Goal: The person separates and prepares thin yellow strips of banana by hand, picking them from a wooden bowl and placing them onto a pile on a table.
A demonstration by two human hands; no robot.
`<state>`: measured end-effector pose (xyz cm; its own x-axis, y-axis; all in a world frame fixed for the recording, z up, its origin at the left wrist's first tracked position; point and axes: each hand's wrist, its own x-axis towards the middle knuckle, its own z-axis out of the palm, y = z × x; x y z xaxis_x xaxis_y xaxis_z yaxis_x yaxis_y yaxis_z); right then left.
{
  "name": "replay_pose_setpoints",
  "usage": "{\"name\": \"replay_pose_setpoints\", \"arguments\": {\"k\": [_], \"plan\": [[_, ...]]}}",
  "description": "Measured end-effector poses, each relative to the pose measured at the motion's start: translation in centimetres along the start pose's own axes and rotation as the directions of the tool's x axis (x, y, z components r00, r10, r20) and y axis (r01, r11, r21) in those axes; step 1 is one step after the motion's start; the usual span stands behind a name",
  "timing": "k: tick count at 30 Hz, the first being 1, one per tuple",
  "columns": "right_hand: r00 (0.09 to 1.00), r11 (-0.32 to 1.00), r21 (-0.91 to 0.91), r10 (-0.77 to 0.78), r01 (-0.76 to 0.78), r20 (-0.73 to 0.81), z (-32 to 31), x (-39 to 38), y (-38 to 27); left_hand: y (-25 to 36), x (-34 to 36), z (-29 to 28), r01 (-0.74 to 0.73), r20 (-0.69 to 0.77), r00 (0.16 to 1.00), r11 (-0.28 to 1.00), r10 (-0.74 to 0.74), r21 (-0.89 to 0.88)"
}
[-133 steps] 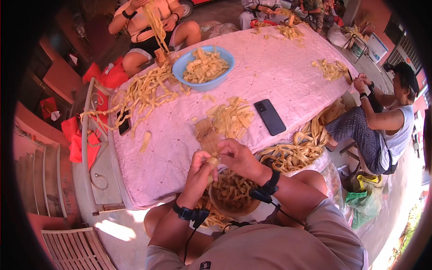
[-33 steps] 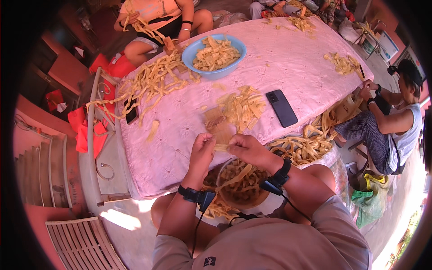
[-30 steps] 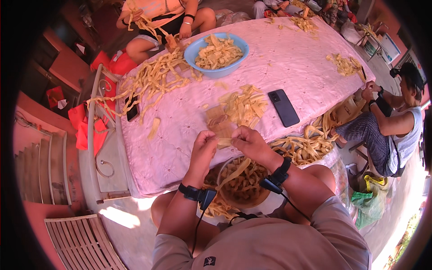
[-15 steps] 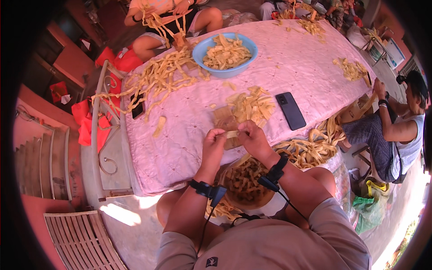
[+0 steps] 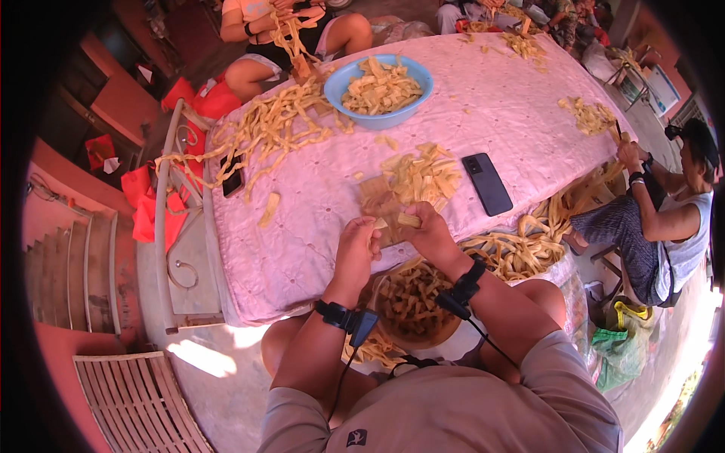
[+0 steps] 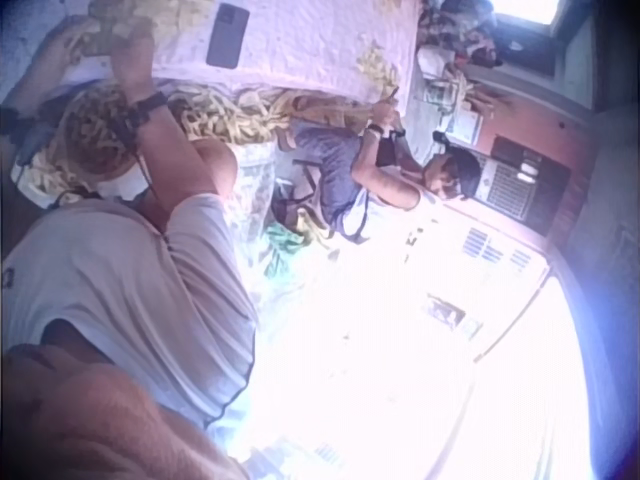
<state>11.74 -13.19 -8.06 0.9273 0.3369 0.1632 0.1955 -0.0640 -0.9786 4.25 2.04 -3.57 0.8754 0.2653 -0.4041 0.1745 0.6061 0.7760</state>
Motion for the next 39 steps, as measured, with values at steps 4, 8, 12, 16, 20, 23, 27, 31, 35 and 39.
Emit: {"name": "replay_pose_setpoints", "arguments": {"k": [4, 8, 12, 16, 20, 23, 27, 31, 35, 39], "plan": [[0.982, 0.983, 0.124, 0.116, -0.135, 0.152, -0.7, -0.6, -3.8, -0.1, -1.0, -0.4, -0.041, 0.154, 0.988, 0.984, 0.014, 0.173], [0.874, 0.961, -0.057, 0.27, -0.271, 0.404, -1.3, -1.3, -5.4, 0.1, -2.9, 0.2, -0.011, 0.222, 0.974, 0.962, -0.051, 0.272], [0.794, 0.955, -0.044, 0.27, -0.294, 0.544, -2.0, -2.3, -5.0, -0.3, -3.8, 0.0, -0.017, 0.259, 0.963, 0.951, -0.067, 0.308], [0.759, 0.976, -0.07, 0.206, -0.208, 0.618, -2.3, -4.0, -5.2, -0.1, -4.9, -0.3, 0.05, 0.301, 0.942, 0.95, -0.148, 0.31], [0.789, 0.963, -0.064, 0.251, -0.261, 0.56, -2.3, -5.2, -7.2, 0.1, -5.9, -0.6, 0.068, 0.298, 0.936, 0.93, -0.185, 0.361], [0.765, 0.951, -0.273, 0.283, -0.145, 0.579, -2.8, -5.4, -8.9, 0.1, -6.7, -0.6, 0.09, 0.301, 0.929, 0.921, -0.215, 0.378], [0.839, 0.937, -0.335, 0.101, 0.1, 0.535, -2.7, -6.9, -8.1, 0.1, -7.6, -0.7, 0.106, 0.339, 0.909, 0.919, -0.245, 0.38], [0.831, 0.855, -0.502, 0.183, 0.129, 0.526, -2.7, -7.8, -11.1, 0.7, -8.6, -0.7, 0.086, 0.364, 0.899, 0.913, -0.244, 0.399], [0.837, 0.777, -0.618, 0.255, 0.12, 0.484, -2.1, -9.1, -10.9, 0.7, -9.3, -1.0, 0.059, 0.417, 0.875, 0.908, -0.247, 0.415], [0.861, 0.85, -0.502, 0.129, 0.159, 0.492, -1.6, -10.3, -10.2, 0.9, -10.0, -1.4, 0.042, 0.468, 0.856, 0.933, -0.218, 0.358]]}}
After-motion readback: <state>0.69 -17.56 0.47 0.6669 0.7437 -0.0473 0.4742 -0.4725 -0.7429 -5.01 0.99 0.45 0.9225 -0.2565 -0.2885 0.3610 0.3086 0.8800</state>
